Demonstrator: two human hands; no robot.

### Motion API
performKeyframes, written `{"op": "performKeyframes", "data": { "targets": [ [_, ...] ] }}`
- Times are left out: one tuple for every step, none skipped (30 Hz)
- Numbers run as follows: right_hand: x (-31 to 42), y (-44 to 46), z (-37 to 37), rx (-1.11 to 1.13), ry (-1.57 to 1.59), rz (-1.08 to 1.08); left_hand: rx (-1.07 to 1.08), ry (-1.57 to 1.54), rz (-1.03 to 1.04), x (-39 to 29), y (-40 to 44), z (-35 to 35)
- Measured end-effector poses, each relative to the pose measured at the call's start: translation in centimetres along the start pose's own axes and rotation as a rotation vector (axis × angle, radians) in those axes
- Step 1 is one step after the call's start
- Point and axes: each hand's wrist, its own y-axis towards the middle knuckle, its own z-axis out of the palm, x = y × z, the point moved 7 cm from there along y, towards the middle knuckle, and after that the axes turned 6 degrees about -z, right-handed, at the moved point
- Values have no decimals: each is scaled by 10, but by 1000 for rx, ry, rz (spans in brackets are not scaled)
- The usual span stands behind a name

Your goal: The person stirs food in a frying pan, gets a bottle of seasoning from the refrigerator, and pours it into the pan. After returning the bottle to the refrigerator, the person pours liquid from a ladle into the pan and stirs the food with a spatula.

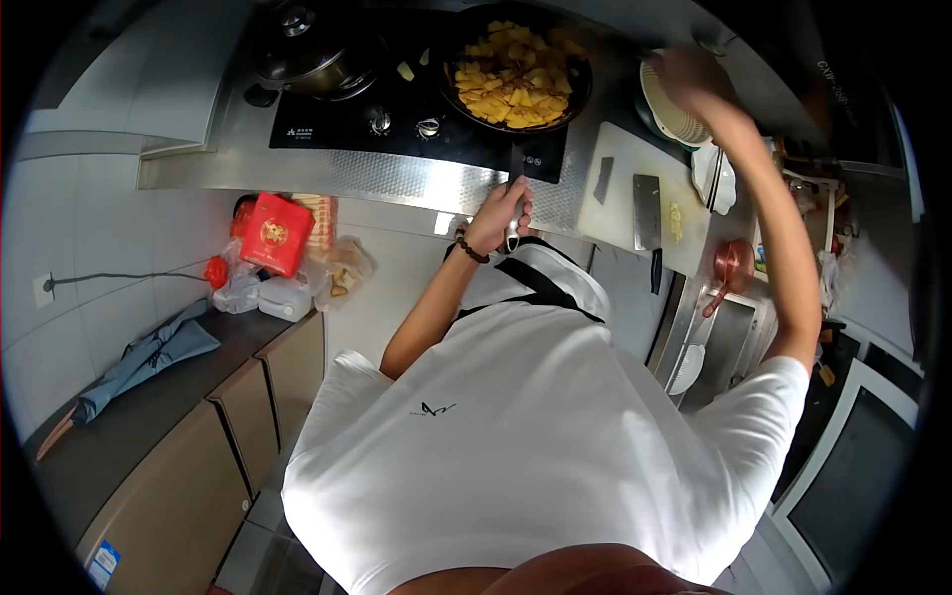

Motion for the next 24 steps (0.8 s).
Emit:
{"op": "performKeyframes", "data": {
  "targets": [
    [-3,20,3,-20,-6,-48,2,0,-1,1,0,0],
    [-5,43,8,-14,-31,-66,4,-22,4,1,0,0],
    [-4,65,14,47,-98,-81,5,-44,9,2,0,0],
    [-5,87,23,163,-206,-93,5,-44,8,3,0,-1],
    [-7,112,36,356,-376,-138,13,-55,17,3,0,-1],
    [-8,130,53,535,-529,-223,19,-71,27,4,0,0],
    [-9,141,67,665,-616,-297,17,-77,27,6,0,1],
    [-11,152,79,719,-646,-347,5,-75,45,5,-1,1],
    [-9,156,87,814,-662,-381,-9,-73,63,5,-3,1],
    [-10,157,91,823,-601,-336,-38,-74,59,6,-3,1],
    [-11,159,91,800,-506,-269,-44,-79,64,5,-2,1],
    [-13,161,92,767,-401,-194,-57,-56,70,5,-3,0],
    [-15,161,92,709,-276,-125,-70,-35,76,5,-3,-1],
    [-16,160,90,643,-153,-64,-80,-30,68,5,-3,-1],
    [-16,159,86,573,-41,-23,-86,-38,72,2,-2,-2],
    [-14,157,83,502,58,-4,-66,-38,60,2,-2,-2],
    [-10,155,80,433,144,-4,-46,-38,44,2,-3,-2],
    [-3,152,77,372,203,-21,-52,-44,44,1,-4,-4],
    [4,149,74,317,239,-66,-53,-24,43,0,-4,-3],
    [14,142,72,272,256,-132,-54,-3,42,-1,-5,-3],
    [24,133,74,233,258,-223,-59,-5,42,-2,-5,-5],
    [38,121,73,170,242,-339,-60,-5,36,-3,-6,-7],
    [52,105,67,105,223,-455,-60,-7,31,-3,-6,-7],
    [56,88,68,106,225,-459,-63,-10,32,-3,-7,-7]
  ]
}}
